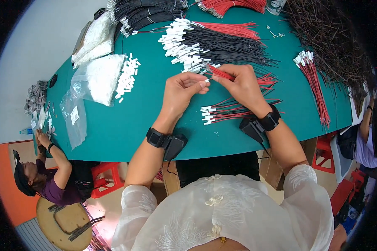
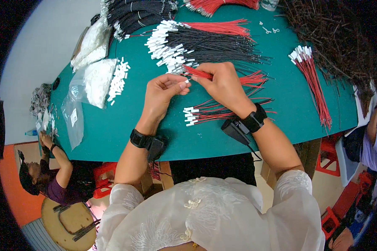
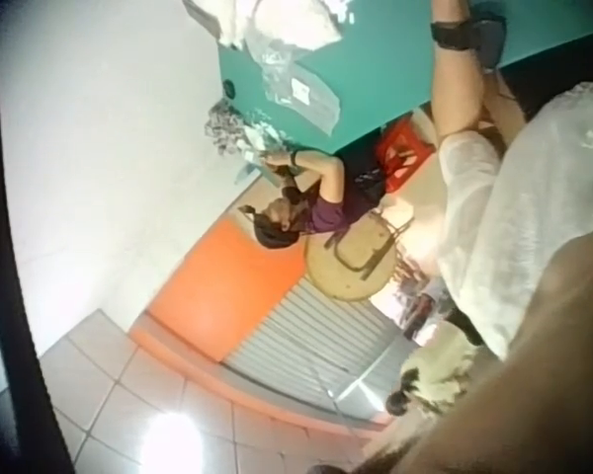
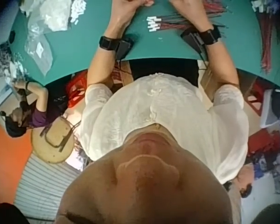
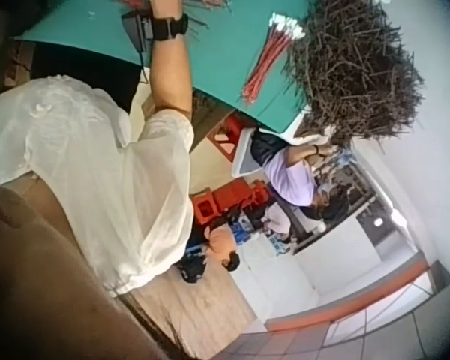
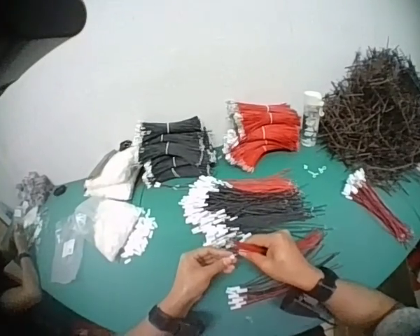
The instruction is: The person picks up a white connector and a red wire, inserts the wire into the connector by hand, and then repeats the process with a black wire. The completed wire assembly is then placed onto the table, and the entire process is repeated.
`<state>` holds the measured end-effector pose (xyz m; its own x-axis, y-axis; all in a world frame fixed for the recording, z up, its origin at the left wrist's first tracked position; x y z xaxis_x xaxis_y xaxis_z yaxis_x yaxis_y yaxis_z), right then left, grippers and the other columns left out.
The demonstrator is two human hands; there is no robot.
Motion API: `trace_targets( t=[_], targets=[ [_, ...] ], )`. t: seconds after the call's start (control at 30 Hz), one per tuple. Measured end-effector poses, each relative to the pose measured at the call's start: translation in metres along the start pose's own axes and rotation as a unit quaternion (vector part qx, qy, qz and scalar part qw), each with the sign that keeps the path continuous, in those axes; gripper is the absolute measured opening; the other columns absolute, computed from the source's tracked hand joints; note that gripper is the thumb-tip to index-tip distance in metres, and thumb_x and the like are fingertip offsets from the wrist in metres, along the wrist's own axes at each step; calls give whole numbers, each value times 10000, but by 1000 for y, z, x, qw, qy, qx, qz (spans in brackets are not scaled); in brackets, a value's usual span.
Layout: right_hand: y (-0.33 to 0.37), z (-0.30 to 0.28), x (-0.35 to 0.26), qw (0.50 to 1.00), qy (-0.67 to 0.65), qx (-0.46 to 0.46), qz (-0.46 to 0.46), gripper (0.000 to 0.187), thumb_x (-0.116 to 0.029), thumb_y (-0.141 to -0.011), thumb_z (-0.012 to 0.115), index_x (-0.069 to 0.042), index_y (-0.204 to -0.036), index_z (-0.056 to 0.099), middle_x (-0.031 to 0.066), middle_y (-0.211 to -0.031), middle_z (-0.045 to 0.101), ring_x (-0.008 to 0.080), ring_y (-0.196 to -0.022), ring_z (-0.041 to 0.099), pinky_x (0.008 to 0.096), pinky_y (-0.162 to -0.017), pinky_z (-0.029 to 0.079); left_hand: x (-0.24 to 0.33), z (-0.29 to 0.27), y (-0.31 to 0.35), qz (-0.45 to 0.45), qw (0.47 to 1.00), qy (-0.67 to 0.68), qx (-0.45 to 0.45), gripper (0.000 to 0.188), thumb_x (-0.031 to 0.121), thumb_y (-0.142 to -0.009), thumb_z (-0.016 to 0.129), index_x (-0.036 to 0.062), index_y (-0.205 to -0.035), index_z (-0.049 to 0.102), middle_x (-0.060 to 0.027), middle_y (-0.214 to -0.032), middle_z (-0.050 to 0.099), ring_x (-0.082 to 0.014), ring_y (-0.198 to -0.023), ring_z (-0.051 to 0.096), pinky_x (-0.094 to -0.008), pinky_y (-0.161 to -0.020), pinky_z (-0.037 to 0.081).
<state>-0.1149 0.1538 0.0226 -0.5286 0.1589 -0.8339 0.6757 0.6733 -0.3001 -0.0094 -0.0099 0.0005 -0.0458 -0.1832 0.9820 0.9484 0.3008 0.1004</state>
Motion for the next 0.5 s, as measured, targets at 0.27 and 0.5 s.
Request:
trace_targets(
  t=[0.27, 0.5],
  targets=[
    [0, 0, -3, 1000, -5, -16, 11, 177, -106, -818, 747, 35, -917, 705, 75, -583, 503, 89, -544, 396, 293, -504, 341, -2, 4, 0, -3, 1000, 19, 2, 149, 19, -875, 706, -61, -998, 687, -137, -887, 725, -149, -761, 695, -246, -708, 568],
    [-3, -6, -2, 999, -1, -39, 17, 189, -136, -838, 736, 37, -908, 703, 90, -592, 517, 98, -553, 415, 295, -514, 357, -2, 6, 1, -18, 999, 33, -2, 148, 20, -877, 702, -58, -1002, 685, -123, -878, 725, -137, -743, 687, -241, -699, 561]
  ],
)
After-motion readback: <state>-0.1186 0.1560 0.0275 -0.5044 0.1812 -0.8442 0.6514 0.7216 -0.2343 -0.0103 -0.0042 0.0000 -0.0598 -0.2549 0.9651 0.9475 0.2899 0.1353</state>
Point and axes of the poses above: each hand's wrist, its own y-axis away from the middle knuckle, its own z-axis out of the palm, x = y × z, the point moved 1 cm from there along -y, towards the middle knuckle
